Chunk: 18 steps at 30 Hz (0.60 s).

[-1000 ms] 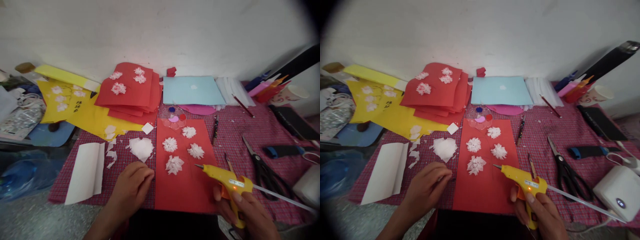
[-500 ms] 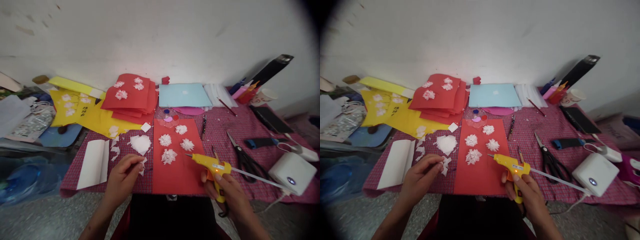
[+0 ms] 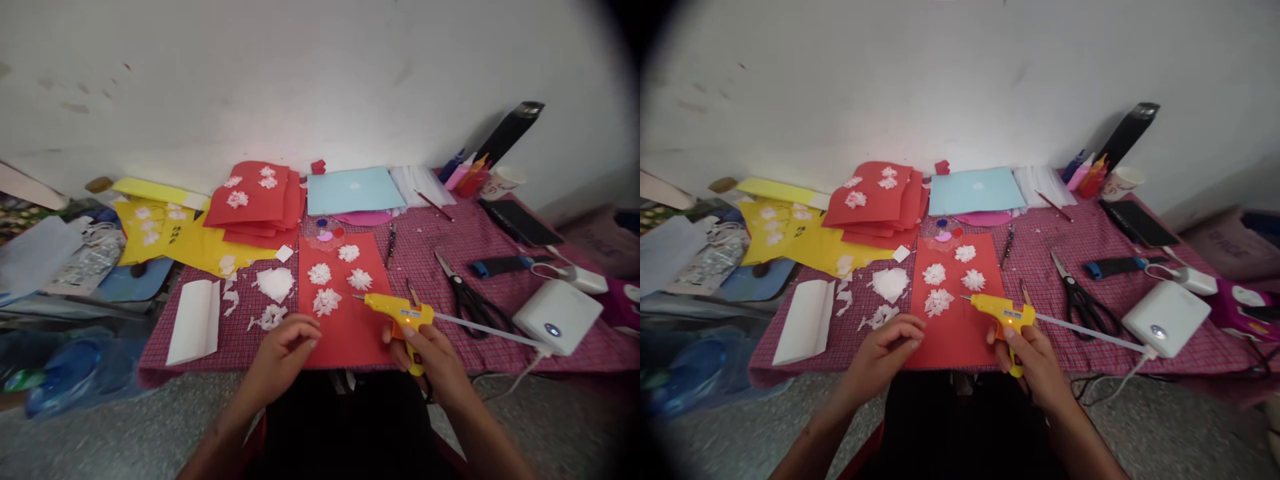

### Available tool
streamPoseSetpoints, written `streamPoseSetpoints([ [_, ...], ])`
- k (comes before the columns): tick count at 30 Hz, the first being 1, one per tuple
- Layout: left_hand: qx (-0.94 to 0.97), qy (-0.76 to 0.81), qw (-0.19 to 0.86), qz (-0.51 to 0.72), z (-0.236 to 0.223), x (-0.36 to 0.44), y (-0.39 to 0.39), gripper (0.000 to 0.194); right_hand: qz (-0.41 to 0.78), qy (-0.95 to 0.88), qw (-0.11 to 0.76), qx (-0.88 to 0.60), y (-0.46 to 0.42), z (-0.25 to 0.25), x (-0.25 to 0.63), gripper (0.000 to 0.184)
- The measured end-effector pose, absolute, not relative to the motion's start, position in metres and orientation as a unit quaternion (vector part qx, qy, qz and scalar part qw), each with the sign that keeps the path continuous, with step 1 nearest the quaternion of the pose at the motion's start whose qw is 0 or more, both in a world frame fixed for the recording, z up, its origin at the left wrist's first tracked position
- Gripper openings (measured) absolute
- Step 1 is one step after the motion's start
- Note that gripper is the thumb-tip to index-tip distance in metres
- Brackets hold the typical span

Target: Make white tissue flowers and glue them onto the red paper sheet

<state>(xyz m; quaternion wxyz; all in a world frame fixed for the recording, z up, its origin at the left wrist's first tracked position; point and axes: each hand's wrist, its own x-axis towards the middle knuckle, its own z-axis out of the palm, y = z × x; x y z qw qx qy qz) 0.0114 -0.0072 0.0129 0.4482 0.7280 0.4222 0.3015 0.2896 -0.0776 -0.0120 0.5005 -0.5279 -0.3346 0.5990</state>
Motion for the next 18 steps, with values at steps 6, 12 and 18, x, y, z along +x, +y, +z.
streamPoseSetpoints([
  [6,0.867,0.379,0.263,0.189,0.007,0.049,-0.018,0.019,0.598,-0.341,0.525,-0.500,-0.078,-0.011,0.290,0.039],
  [12,0.892,0.386,0.178,0.154,0.003,0.060,-0.013,0.020,0.605,-0.348,0.530,-0.482,-0.077,-0.013,0.291,0.037],
  [18,0.871,0.412,0.207,0.171,0.003,0.054,-0.012,0.020,0.613,-0.341,0.520,-0.488,-0.077,-0.010,0.292,0.040],
])
